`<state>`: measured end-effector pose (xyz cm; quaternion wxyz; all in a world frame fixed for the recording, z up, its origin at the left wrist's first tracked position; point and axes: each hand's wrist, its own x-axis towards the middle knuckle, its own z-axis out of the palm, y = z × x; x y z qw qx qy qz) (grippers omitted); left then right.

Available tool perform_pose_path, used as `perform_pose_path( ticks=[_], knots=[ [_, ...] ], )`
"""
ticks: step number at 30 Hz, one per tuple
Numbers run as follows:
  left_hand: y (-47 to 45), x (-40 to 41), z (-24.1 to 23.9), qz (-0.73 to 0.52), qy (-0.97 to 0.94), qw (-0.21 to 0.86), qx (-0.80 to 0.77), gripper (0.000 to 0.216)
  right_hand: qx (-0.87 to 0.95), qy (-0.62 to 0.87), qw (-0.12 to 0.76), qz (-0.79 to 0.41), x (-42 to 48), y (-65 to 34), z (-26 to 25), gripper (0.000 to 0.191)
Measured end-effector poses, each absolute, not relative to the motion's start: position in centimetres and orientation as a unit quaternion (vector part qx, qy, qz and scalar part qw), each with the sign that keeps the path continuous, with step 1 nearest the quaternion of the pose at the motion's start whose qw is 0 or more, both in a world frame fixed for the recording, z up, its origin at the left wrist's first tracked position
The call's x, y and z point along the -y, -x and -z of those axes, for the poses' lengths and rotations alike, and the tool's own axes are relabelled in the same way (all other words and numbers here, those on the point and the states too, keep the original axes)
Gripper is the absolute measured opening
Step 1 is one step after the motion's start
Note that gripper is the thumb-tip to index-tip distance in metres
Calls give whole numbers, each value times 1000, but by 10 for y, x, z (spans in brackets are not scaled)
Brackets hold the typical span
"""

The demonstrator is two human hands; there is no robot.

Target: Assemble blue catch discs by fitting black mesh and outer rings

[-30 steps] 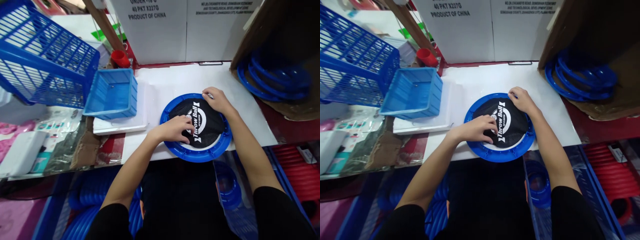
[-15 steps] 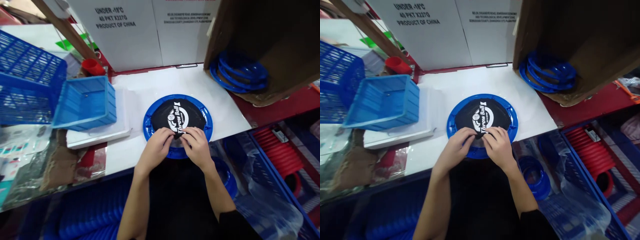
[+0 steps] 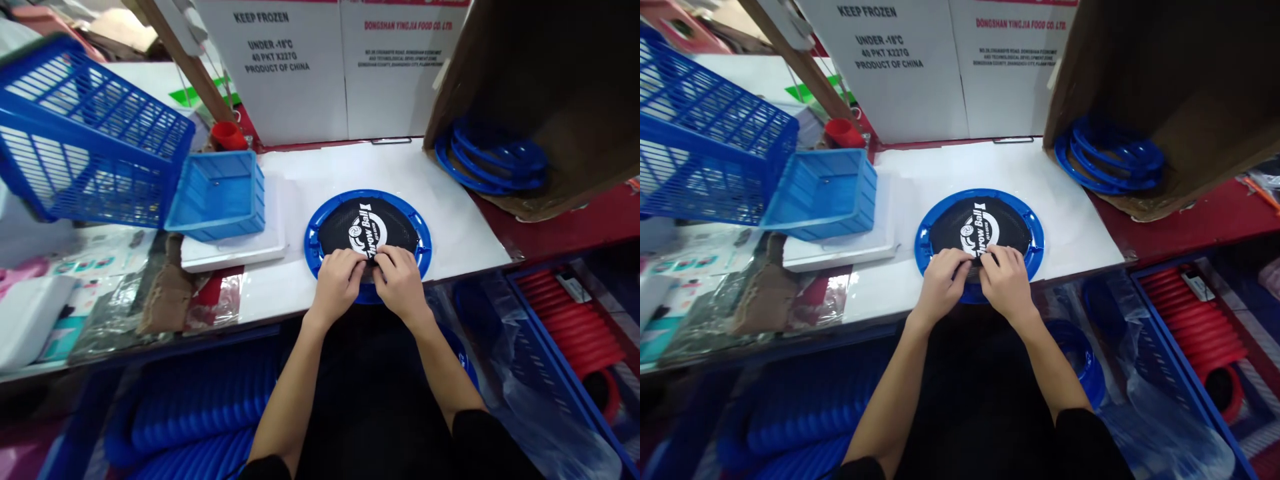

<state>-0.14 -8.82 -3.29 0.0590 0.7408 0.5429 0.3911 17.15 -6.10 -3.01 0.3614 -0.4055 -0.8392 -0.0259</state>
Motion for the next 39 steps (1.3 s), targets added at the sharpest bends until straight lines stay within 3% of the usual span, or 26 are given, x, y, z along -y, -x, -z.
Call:
perform_pose_path(
  ticks=[3, 8, 11, 20, 31, 39],
  knots=[
    [-1, 90, 38, -409, -739, 21, -535, 10, 845, 374, 380, 40, 60, -174, 30, 20],
    [-6, 91, 41, -442, -731, -57, -517, 20, 845, 324, 425, 16, 61, -177, 29, 18],
    [-5, 91, 41, -450, -742, -63, -493, 16, 840, 319, 438, -18, 60, -178, 29, 16],
    [17, 98, 47, -541, -738, 46, -400, 11, 866, 231, 440, -55, 63, -211, 35, 29],
    [38, 104, 40, -483, -799, 129, -334, 10, 904, 194, 371, -93, 62, -225, 27, 19],
    [38, 104, 39, -458, -808, 133, -346, 10, 904, 183, 370, -114, 61, -226, 23, 18]
  ],
)
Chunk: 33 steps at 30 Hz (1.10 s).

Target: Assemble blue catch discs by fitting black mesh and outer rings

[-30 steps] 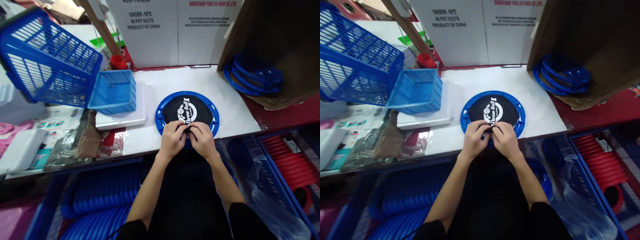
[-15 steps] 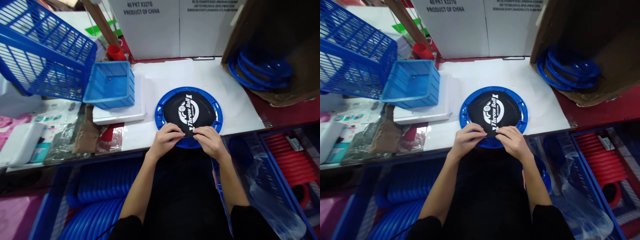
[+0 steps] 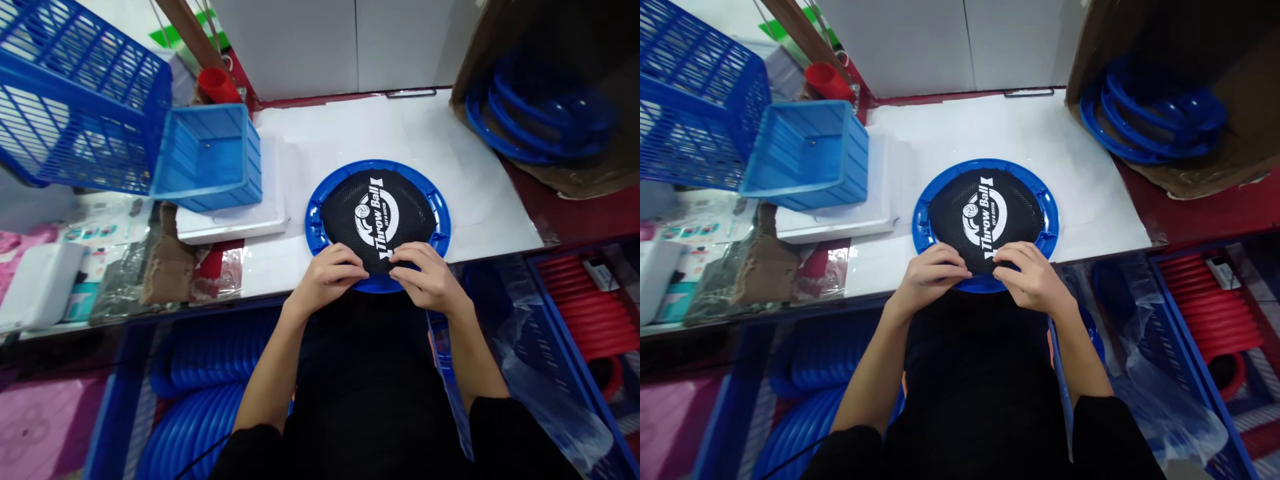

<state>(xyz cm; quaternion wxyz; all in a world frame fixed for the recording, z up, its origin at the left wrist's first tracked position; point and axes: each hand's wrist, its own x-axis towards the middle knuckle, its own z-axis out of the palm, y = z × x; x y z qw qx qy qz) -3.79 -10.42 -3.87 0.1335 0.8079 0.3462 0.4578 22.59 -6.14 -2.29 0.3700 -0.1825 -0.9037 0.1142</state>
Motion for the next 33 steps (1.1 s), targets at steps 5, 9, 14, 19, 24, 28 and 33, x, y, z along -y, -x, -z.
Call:
perform_pose_path(
  ticks=[5, 9, 14, 19, 24, 28, 33],
  knots=[
    [37, 104, 39, -462, -806, 136, -343, 12, 899, 185, 375, -132, 61, -227, 26, 21],
    [38, 105, 40, -448, -807, 146, -357, 15, 895, 190, 375, -149, 62, -229, 29, 23],
    [40, 106, 40, -429, -807, 167, -369, 17, 895, 190, 374, -152, 62, -230, 29, 21],
    [39, 107, 40, -422, -806, 174, -378, 15, 903, 190, 358, -141, 62, -229, 25, 19],
    [40, 106, 41, -442, -804, 174, -358, 11, 904, 200, 343, -157, 60, -227, 21, 20],
    [40, 106, 39, -449, -799, 179, -357, 12, 911, 205, 318, -164, 59, -227, 20, 21],
    [39, 106, 38, -466, -790, 187, -352, 11, 918, 209, 306, -139, 63, -228, 18, 27]
  ],
)
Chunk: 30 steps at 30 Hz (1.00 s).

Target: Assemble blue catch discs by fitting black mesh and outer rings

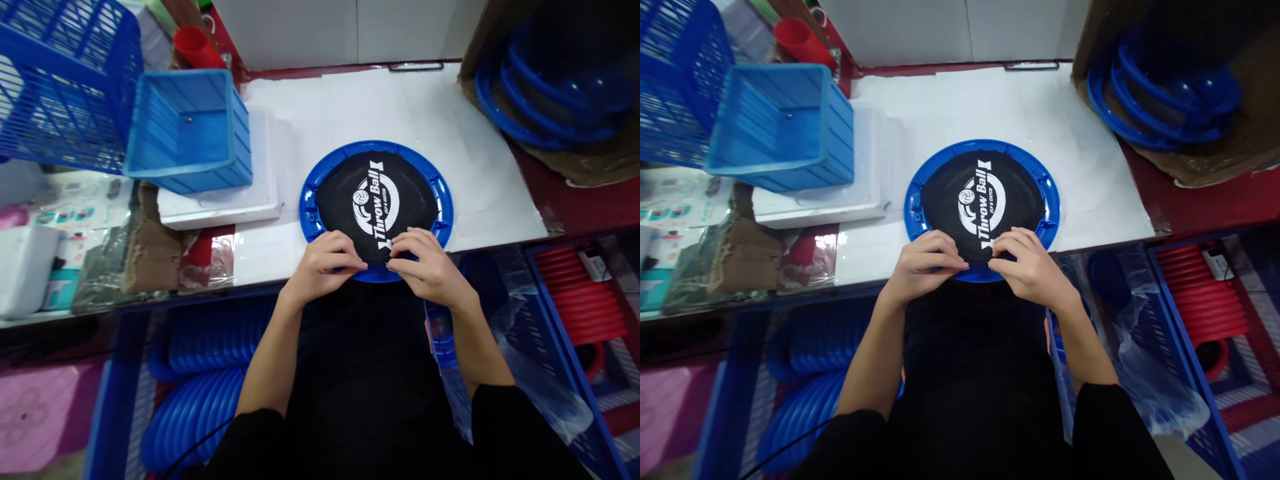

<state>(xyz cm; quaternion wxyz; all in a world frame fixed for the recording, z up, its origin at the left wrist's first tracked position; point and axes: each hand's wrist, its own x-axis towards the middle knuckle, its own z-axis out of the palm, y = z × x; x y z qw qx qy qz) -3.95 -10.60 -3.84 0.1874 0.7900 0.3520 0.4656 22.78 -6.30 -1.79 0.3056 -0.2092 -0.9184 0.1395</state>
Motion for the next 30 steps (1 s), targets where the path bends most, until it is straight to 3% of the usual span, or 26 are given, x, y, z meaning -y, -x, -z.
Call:
perform_pose_path(
  ticks=[5, 10, 19, 30],
  knots=[
    [40, 106, 40, -461, -788, 197, -359, 11, 922, 240, 263, -154, 69, -227, 7, 22],
    [40, 106, 39, -462, -791, 191, -353, 12, 892, 248, 345, -152, 80, -210, 7, 14],
    [38, 107, 39, -468, -789, 161, -364, 8, 909, 247, 325, -78, 87, -197, 25, 27],
    [40, 113, 31, -415, -810, 141, -389, 7, 961, 190, 200, -6, 89, -199, -11, 27]
  ],
)
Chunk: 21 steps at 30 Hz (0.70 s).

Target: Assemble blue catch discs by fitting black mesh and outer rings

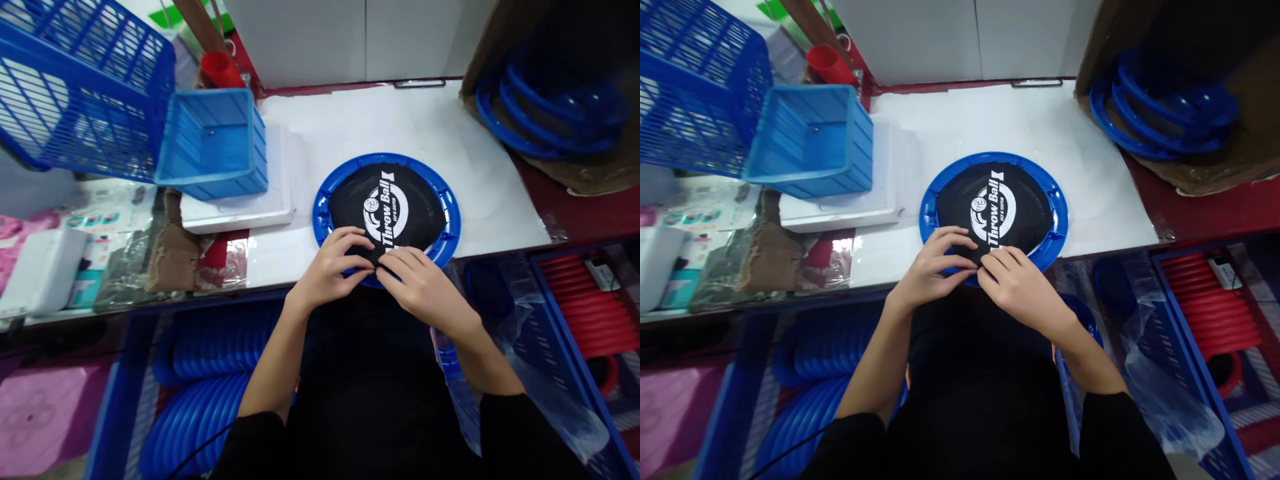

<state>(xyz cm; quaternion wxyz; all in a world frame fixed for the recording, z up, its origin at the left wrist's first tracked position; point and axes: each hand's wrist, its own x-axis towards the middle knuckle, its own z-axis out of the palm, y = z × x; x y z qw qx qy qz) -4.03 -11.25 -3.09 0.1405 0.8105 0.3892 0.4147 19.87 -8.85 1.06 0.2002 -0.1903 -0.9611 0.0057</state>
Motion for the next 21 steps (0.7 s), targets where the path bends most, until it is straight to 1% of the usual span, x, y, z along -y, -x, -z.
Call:
perform_pose_path(
  ticks=[2, 4, 5, 7, 9, 11, 14, 17, 19, 21],
  knots=[
    [41, 112, 30, -398, -809, 125, -414, 9, 965, 165, 204, -10, 81, -202, -11, 25],
    [41, 107, 35, -401, -771, 89, -486, 9, 963, 157, 219, 4, 71, -205, -9, 23],
    [41, 103, 39, -408, -739, 69, -532, 18, 962, 160, 220, 13, 67, -206, -8, 24],
    [42, 93, 50, -412, -677, 47, -609, 44, 964, 170, 201, 26, 62, -206, -6, 26],
    [47, 84, 59, -386, -666, 65, -635, 62, 970, 165, 175, 27, 62, -205, -7, 27],
    [53, 80, 59, -333, -693, 115, -629, 70, 974, 151, 168, 13, 62, -205, -9, 27],
    [62, 83, 44, -243, -739, 202, -595, 77, 974, 133, 184, -25, 49, -208, -14, 28],
    [65, 84, 22, -187, -769, 245, -560, 80, 963, 190, 191, -32, 12, -213, -16, 27],
    [60, 78, 9, -168, -773, 235, -565, 69, 958, 233, 163, -32, -21, -216, -14, 25],
    [50, 67, -2, -145, -769, 200, -589, 56, 963, 235, 114, -66, -53, -219, -11, 27]
  ],
)
